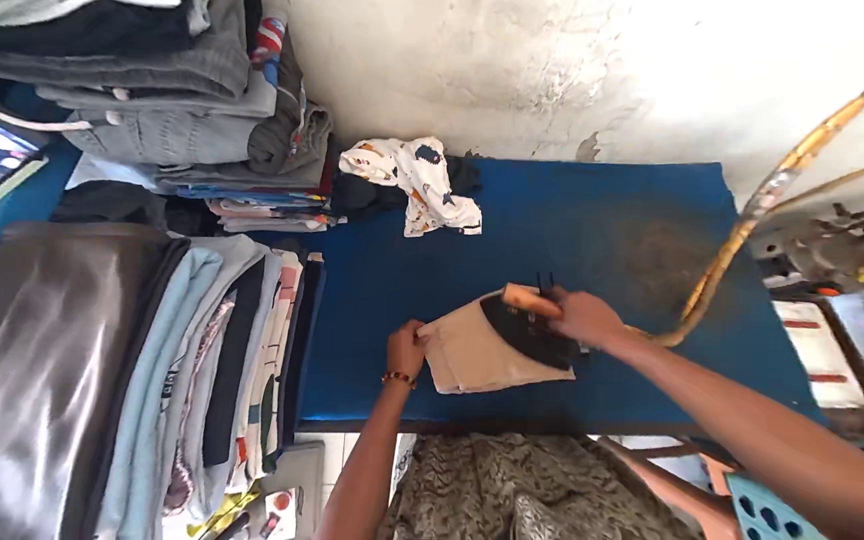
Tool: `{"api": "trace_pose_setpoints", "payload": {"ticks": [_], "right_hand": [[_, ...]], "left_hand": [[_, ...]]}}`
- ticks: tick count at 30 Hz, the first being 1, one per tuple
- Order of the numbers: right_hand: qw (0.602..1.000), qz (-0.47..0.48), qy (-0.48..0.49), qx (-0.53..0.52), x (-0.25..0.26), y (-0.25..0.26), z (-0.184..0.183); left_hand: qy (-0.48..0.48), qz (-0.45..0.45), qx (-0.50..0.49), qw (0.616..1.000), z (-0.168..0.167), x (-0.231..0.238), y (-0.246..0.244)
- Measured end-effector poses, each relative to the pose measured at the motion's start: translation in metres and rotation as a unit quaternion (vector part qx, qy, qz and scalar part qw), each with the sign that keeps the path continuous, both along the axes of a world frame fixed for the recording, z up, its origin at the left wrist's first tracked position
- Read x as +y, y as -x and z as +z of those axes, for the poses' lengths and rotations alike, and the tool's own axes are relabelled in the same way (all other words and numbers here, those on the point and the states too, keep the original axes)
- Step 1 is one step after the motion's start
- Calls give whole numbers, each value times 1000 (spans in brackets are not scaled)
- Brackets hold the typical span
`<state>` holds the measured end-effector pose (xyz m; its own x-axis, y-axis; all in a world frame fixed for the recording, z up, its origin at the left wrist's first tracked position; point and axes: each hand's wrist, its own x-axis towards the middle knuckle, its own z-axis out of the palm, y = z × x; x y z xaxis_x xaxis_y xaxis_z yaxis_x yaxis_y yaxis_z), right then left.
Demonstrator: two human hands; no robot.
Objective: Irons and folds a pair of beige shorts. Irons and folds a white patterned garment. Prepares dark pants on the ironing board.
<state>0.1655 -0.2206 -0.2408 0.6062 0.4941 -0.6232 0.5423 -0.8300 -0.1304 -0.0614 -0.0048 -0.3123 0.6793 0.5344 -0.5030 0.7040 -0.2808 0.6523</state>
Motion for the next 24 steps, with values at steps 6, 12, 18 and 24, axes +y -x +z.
{"api": "trace_pose_setpoints", "payload": {"ticks": [6, 12, 18, 24], "right_hand": [[999, -16, -17, -33, 3, 8, 3], [998, 58, -14, 24, 36, 75, 29], [995, 75, -47, 43, 50, 76, 24], [996, -75, -38, -36, -20, -26, 6]], "left_hand": [[26, 21, -17, 999, -2, 5, -2], [147, 75, -48, 985, 1, 30, 7], [6, 222, -168, 961, 34, 39, 6], [-75, 229, -215, 946, 30, 28, 14]]}}
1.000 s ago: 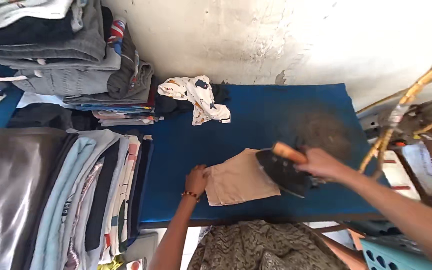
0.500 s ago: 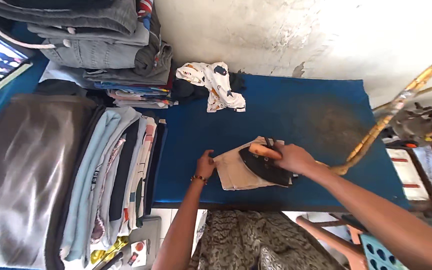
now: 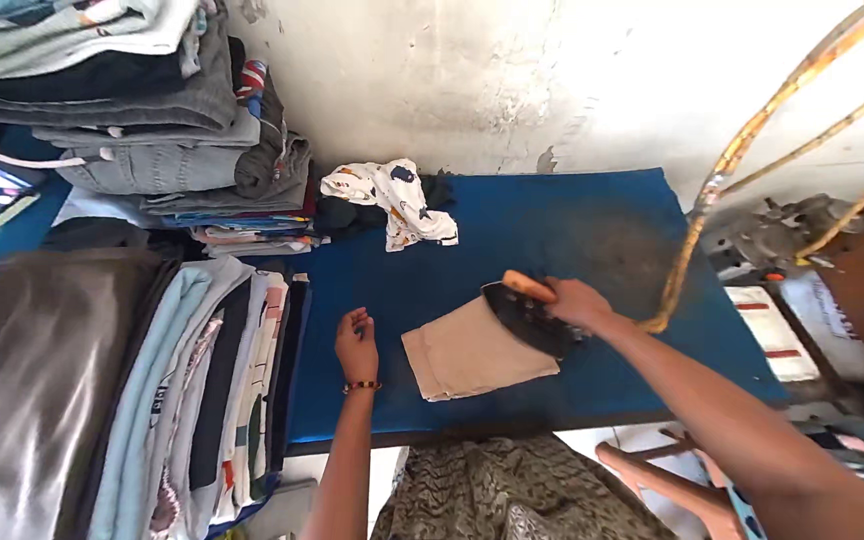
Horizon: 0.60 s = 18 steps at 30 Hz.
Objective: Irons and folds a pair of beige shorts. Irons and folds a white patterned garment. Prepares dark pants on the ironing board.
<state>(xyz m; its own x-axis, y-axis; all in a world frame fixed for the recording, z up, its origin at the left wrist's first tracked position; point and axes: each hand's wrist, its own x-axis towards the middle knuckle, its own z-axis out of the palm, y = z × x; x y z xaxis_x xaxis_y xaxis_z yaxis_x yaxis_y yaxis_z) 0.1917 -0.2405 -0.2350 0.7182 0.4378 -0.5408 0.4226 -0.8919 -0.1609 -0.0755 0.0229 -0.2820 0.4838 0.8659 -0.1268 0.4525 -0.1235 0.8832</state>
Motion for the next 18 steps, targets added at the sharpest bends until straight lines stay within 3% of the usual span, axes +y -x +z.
{"api": "trace_pose_setpoints", "payload": {"ticks": [4, 7, 9, 11, 12, 14, 16, 18], "right_hand": [[995, -98, -21, -20, -63, -84, -17], [988, -135, 24, -67, -94, -130, -27], [983, -93, -3, -158, -90, -134, -18], [964, 12, -127, -232, -71, -121, -16], [959, 50, -170, -221, -55, -109, -23], [974, 83, -185, -101, -24, -75, -48], [984, 72, -148, 66, 1, -49, -65], [976, 46, -158, 144, 8, -37, -70]], "left_hand": [[-40, -102, 80, 991, 0, -30, -21], [-63, -224, 163, 959, 1, -46, -56], [-49, -300, 248, 920, 4, -50, -84], [-16, -349, 338, 874, 2, -50, -106], [-2, -364, 368, 855, 0, -48, -112], [9, -377, 400, 835, -1, -44, -119], [14, -385, 415, 824, -2, -42, -121], [8, -392, 414, 822, -3, -45, -119]]}}
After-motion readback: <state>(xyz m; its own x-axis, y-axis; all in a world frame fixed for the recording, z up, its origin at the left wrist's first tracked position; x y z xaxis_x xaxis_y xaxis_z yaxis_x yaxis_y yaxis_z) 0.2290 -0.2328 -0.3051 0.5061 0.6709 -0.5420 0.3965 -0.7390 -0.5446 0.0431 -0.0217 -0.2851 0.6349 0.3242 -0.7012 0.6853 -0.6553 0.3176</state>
